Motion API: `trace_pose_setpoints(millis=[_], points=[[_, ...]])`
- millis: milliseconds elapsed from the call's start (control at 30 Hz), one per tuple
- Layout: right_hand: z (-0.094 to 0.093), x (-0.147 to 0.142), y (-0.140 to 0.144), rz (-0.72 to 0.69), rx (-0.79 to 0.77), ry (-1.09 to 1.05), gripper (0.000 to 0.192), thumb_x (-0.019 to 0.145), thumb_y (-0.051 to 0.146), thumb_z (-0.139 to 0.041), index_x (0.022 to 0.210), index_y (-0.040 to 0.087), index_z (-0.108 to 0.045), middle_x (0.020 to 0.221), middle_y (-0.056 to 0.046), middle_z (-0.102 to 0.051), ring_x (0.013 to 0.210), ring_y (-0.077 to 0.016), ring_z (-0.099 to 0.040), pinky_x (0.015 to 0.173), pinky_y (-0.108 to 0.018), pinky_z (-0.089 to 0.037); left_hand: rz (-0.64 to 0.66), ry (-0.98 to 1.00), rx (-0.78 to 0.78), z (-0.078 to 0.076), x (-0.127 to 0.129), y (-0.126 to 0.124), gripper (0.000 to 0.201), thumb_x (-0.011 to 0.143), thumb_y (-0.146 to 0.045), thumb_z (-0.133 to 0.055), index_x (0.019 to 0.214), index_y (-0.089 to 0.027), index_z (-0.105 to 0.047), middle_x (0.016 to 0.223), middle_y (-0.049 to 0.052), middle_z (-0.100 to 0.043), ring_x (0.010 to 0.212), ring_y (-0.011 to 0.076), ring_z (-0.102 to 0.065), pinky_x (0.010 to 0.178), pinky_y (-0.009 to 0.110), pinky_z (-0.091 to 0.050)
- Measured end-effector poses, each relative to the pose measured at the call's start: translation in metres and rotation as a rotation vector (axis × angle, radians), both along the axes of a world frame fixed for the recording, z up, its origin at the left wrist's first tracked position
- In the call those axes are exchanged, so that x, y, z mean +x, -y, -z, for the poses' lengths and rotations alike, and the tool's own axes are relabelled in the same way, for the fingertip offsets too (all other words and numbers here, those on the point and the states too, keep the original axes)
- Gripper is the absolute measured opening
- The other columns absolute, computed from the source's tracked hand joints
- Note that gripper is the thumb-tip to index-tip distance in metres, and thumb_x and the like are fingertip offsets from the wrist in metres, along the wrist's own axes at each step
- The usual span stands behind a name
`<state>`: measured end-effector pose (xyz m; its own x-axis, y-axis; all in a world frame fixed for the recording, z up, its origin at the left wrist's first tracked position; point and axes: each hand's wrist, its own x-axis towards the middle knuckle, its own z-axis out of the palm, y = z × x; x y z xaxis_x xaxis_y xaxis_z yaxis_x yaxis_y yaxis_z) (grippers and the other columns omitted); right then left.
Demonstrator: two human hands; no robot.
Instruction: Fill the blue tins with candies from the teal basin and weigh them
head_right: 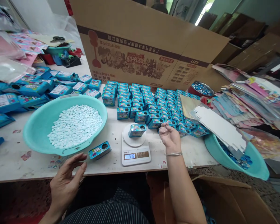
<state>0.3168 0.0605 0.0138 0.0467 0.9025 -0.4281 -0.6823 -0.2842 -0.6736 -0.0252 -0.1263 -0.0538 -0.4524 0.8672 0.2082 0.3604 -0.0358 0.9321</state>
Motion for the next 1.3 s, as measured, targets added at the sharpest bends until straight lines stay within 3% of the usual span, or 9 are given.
trace_pose_setpoints(millis=[133,367,567,733,833,900,1067,1200,1300], points=[[0.013,-0.007,0.008,-0.044,-0.023,0.047,0.024,0.077,-0.003,-0.052,0.084,0.02,-0.049,0.076,0.002,-0.06,0.044,-0.0018,-0.035,0.039,-0.01,-0.036,0.004,-0.008,-0.015,0.001,0.002,0.0,0.033,0.086,-0.038,-0.067,0.115,-0.022,-0.065,0.103,0.006,-0.073,0.092,0.0203,-0.069,0.078,0.031,-0.058],[-0.001,-0.035,0.001,-0.298,0.373,0.671,0.025,0.08,0.035,-0.068,0.097,0.022,-0.055,0.074,0.002,-0.061,0.043,-0.0048,-0.029,0.038,-0.019,-0.023,-0.021,0.024,-0.047,-0.001,0.007,-0.003,0.038,0.083,-0.044,-0.068,0.112,-0.02,-0.066,0.101,0.009,-0.073,0.084,0.0188,-0.07,0.051,0.02,-0.052],[0.0,-0.058,-0.016,-0.546,0.526,1.12,0.017,0.085,0.03,-0.051,0.097,0.02,-0.056,0.074,0.0,-0.06,0.066,-0.0139,-0.052,0.065,-0.029,-0.044,-0.028,0.018,-0.057,-0.001,0.007,0.0,0.038,0.084,-0.044,-0.067,0.113,-0.02,-0.065,0.102,0.008,-0.073,0.086,0.0189,-0.071,0.066,0.025,-0.057],[0.003,-0.063,-0.015,-0.589,0.634,1.292,0.019,0.086,0.03,-0.05,0.1,0.021,-0.059,0.097,-0.005,-0.064,0.091,-0.0184,-0.058,0.085,-0.036,-0.046,-0.033,0.041,-0.07,0.001,0.001,0.002,0.037,0.085,-0.044,-0.067,0.114,-0.021,-0.065,0.102,0.007,-0.073,0.088,0.0202,-0.071,0.078,0.032,-0.058],[-0.006,-0.059,-0.015,-0.566,0.63,1.248,0.017,0.084,0.03,-0.055,0.097,0.021,-0.062,0.096,-0.004,-0.065,0.088,-0.0177,-0.058,0.079,-0.033,-0.048,-0.04,0.051,-0.06,0.002,0.0,0.002,0.037,0.085,-0.044,-0.068,0.114,-0.021,-0.065,0.102,0.007,-0.073,0.088,0.0202,-0.071,0.078,0.032,-0.058],[-0.017,-0.051,-0.017,-0.496,0.567,1.121,0.018,0.081,0.032,-0.061,0.095,0.021,-0.063,0.089,-0.003,-0.064,0.07,-0.013,-0.054,0.063,-0.026,-0.046,-0.036,0.051,-0.049,0.003,0.0,0.002,0.036,0.085,-0.042,-0.068,0.114,-0.021,-0.065,0.102,0.007,-0.073,0.088,0.0201,-0.071,0.079,0.032,-0.058],[-0.037,-0.01,-0.016,-0.052,0.427,0.58,0.021,0.075,0.02,-0.07,0.093,0.024,-0.059,0.072,0.006,-0.054,0.042,-0.0035,-0.024,0.035,-0.015,-0.021,-0.01,-0.003,0.005,-0.007,-0.003,-0.003,0.031,0.087,-0.036,-0.066,0.115,-0.022,-0.065,0.102,0.005,-0.073,0.089,0.018,-0.07,0.082,0.031,-0.057],[-0.016,0.012,0.006,0.123,0.282,0.261,0.019,0.077,0.009,-0.066,0.087,0.022,-0.056,0.069,0.007,-0.049,0.041,-0.0025,-0.026,0.035,-0.012,-0.026,0.097,-0.132,0.109,-0.04,-0.015,-0.029,0.033,0.088,-0.032,-0.065,0.12,-0.021,-0.062,0.104,0.005,-0.071,0.09,0.0178,-0.069,0.086,0.034,-0.056],[0.015,0.012,0.031,0.151,0.163,0.141,0.016,0.081,0.012,-0.067,0.086,0.021,-0.055,0.07,0.006,-0.049,0.043,-0.0025,-0.033,0.037,-0.012,-0.032,0.27,-0.374,0.149,-0.073,-0.021,-0.074,0.034,0.09,-0.034,-0.061,0.122,-0.021,-0.061,0.108,0.006,-0.071,0.094,0.0197,-0.067,0.085,0.034,-0.054]])
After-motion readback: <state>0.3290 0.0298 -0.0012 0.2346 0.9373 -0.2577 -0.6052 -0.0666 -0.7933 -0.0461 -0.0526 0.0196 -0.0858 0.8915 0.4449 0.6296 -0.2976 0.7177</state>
